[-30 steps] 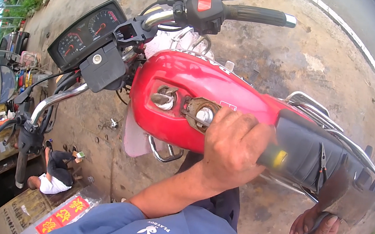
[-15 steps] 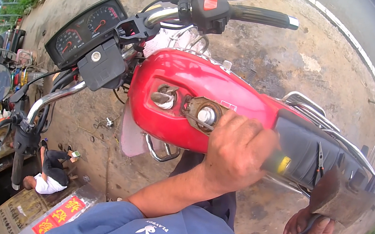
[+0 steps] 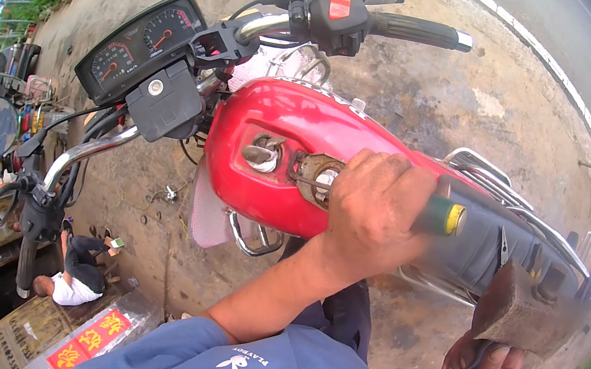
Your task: The person works on a motorcycle fuel tank cap by prying around the cap with a screwdriver, drilling into the hinge with a power drill, and gripping the hinge pin with needle-nose pliers.
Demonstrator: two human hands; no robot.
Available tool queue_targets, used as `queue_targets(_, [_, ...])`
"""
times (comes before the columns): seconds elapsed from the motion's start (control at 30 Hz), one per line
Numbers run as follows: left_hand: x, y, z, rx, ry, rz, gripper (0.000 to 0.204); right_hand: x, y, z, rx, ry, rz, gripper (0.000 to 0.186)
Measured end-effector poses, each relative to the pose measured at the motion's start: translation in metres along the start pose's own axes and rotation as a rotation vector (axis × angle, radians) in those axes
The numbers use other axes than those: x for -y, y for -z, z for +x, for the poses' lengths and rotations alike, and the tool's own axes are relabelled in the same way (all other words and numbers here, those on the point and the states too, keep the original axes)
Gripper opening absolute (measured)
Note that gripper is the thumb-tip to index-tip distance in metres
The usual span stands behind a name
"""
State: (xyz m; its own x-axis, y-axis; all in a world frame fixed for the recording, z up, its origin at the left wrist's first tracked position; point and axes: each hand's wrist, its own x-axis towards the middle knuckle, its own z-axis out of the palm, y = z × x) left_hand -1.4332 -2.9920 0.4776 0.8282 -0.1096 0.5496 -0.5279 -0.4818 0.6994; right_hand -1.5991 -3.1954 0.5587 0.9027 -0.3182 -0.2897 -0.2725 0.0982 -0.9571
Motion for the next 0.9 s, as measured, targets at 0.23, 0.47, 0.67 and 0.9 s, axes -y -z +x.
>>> queue_targets(0.23, [0.013,-0.013,0.006,-0.039,0.002,0.045,0.025,0.023,-0.015,0.052,0.135,0.113,-0.049,0.037])
queue_targets(0.47, [0.003,0.002,-0.007,0.001,-0.065,-0.034,0.027,0.023,-0.042,0.043,0.087,-0.087,-0.113,0.043])
queue_targets(0.67, [0.004,0.004,-0.012,0.042,-0.063,-0.021,0.034,0.020,-0.033,0.032,0.083,-0.135,-0.112,0.043])
queue_targets(0.9, [0.000,0.008,-0.011,0.070,-0.059,-0.046,0.037,0.101,0.061,0.035,-0.242,0.410,-0.079,0.036])
